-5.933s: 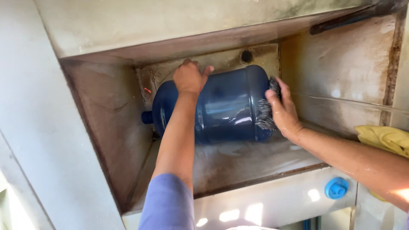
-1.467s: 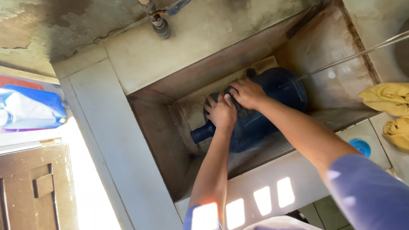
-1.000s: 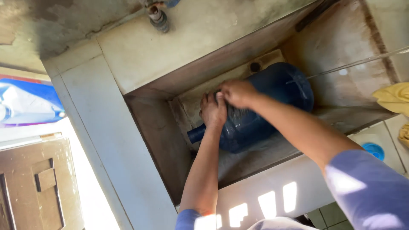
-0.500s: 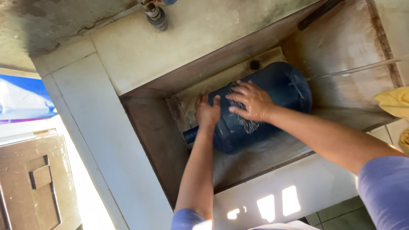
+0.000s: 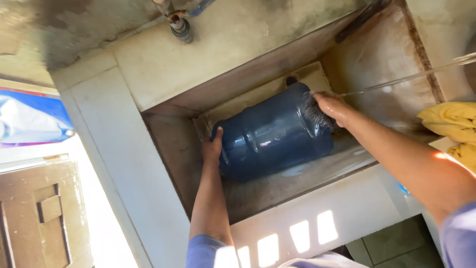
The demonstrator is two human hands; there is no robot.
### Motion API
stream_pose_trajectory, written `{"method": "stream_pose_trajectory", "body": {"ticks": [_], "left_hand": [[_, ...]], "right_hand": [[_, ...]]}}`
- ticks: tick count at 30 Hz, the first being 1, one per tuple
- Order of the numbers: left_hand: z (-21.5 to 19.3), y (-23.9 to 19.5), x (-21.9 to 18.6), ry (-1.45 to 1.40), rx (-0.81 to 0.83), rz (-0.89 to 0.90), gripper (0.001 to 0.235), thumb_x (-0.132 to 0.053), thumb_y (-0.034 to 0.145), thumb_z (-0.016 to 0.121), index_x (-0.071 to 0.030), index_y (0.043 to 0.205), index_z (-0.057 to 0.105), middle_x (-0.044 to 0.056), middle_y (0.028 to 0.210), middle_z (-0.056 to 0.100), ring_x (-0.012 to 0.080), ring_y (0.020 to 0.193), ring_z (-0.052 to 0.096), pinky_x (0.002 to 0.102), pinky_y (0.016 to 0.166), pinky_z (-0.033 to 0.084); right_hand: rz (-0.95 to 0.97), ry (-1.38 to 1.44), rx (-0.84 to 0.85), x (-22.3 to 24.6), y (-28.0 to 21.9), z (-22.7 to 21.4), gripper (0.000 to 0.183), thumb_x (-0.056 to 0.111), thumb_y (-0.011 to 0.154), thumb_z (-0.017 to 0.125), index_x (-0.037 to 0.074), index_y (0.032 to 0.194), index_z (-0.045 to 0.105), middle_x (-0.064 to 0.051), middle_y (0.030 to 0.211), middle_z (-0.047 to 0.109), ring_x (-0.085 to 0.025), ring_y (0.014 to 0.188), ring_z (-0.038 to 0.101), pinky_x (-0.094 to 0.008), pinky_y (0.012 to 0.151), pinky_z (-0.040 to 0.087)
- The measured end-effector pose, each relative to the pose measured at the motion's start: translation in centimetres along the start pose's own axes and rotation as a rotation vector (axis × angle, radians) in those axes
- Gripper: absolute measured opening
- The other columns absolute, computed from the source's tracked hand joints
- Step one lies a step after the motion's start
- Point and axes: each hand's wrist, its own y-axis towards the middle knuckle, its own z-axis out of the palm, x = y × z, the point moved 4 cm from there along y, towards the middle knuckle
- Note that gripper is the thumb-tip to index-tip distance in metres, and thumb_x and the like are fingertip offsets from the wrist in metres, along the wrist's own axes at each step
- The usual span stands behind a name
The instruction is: Cleaning a large water jug in a sink using a metal scrubber and a bottle brush.
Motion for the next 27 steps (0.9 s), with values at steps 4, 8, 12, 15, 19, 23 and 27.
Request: {"method": "stream_pose_trajectory", "body": {"ticks": [4, 8, 12, 15, 19, 23, 27], "left_hand": [[-1.2, -0.3, -0.7, -0.195, 0.047, 0.047, 0.104, -0.065, 0.08, 0.072, 0.002, 0.153, 0.04, 0.024, 0.157, 0.045, 0.0352, 0.146, 0.044, 0.045, 0.119, 0.037], [1.8, 0.4, 1.6, -0.433, 0.297, -0.167, 0.093, -0.066, 0.089, 0.053, -0.01, 0.161, 0.032, 0.017, 0.164, 0.036, 0.0396, 0.149, 0.036, 0.066, 0.118, 0.027], [6.4, -1.7, 2.0, -0.342, 0.52, -0.235, 0.084, -0.064, 0.094, 0.033, -0.017, 0.163, 0.03, 0.015, 0.165, 0.036, 0.0458, 0.15, 0.036, 0.077, 0.115, 0.027], [2.1, -13.9, -11.1, -0.493, 0.605, 0.09, 0.096, -0.079, 0.092, 0.03, -0.016, 0.164, 0.025, 0.01, 0.169, 0.029, 0.033, 0.153, 0.03, 0.056, 0.12, 0.022], [0.9, -18.3, -20.5, -0.311, 0.388, 0.567, 0.086, -0.064, 0.093, 0.057, -0.017, 0.161, 0.035, 0.015, 0.164, 0.041, 0.0275, 0.146, 0.042, 0.04, 0.116, 0.036], [2.2, -17.8, -22.8, -0.054, 0.253, 0.715, 0.07, -0.044, 0.087, 0.074, -0.028, 0.153, 0.055, 0.018, 0.151, 0.059, 0.0312, 0.136, 0.059, 0.042, 0.11, 0.049], [2.4, -21.0, -21.6, 0.121, 0.133, 0.679, 0.067, -0.041, 0.093, 0.07, -0.039, 0.156, 0.047, 0.019, 0.151, 0.047, 0.0411, 0.133, 0.053, 0.052, 0.103, 0.051]], "right_hand": [[-0.261, -0.293, -0.249, 10.5, -13.0, 0.6, 0.059, 0.044, 0.096, 0.065, 0.009, 0.142, 0.059, -0.019, 0.124, 0.07, -0.034, 0.109, 0.068, -0.043, 0.091, 0.054], [-0.81, -0.569, -0.516, 16.5, -24.7, 3.3, 0.059, 0.029, 0.092, 0.071, 0.011, 0.146, 0.056, -0.021, 0.128, 0.066, -0.04, 0.108, 0.066, -0.045, 0.089, 0.054], [-1.07, -0.795, -0.602, 15.3, -29.9, 8.3, 0.069, 0.02, 0.082, 0.074, 0.011, 0.147, 0.054, -0.019, 0.139, 0.06, -0.038, 0.113, 0.063, -0.044, 0.089, 0.056], [-1.13, -0.758, -0.565, 14.7, -29.6, 9.6, 0.071, 0.013, 0.076, 0.074, 0.014, 0.144, 0.056, -0.015, 0.14, 0.06, -0.036, 0.117, 0.062, -0.041, 0.091, 0.057], [-1.104, -0.582, -0.546, 14.9, -28.1, 9.0, 0.065, 0.011, 0.077, 0.075, 0.014, 0.14, 0.058, -0.011, 0.135, 0.064, -0.033, 0.117, 0.064, -0.04, 0.095, 0.055], [-1.06, -0.122, -0.513, 14.5, -28.2, 3.1, 0.056, 0.003, 0.085, 0.068, 0.01, 0.14, 0.058, -0.013, 0.133, 0.067, -0.031, 0.121, 0.066, -0.039, 0.102, 0.053], [-0.791, -0.115, -0.975, 12.9, -29.6, -9.0, 0.05, 0.001, 0.085, 0.071, 0.012, 0.133, 0.063, -0.013, 0.122, 0.074, -0.032, 0.116, 0.065, -0.043, 0.101, 0.048]]}}
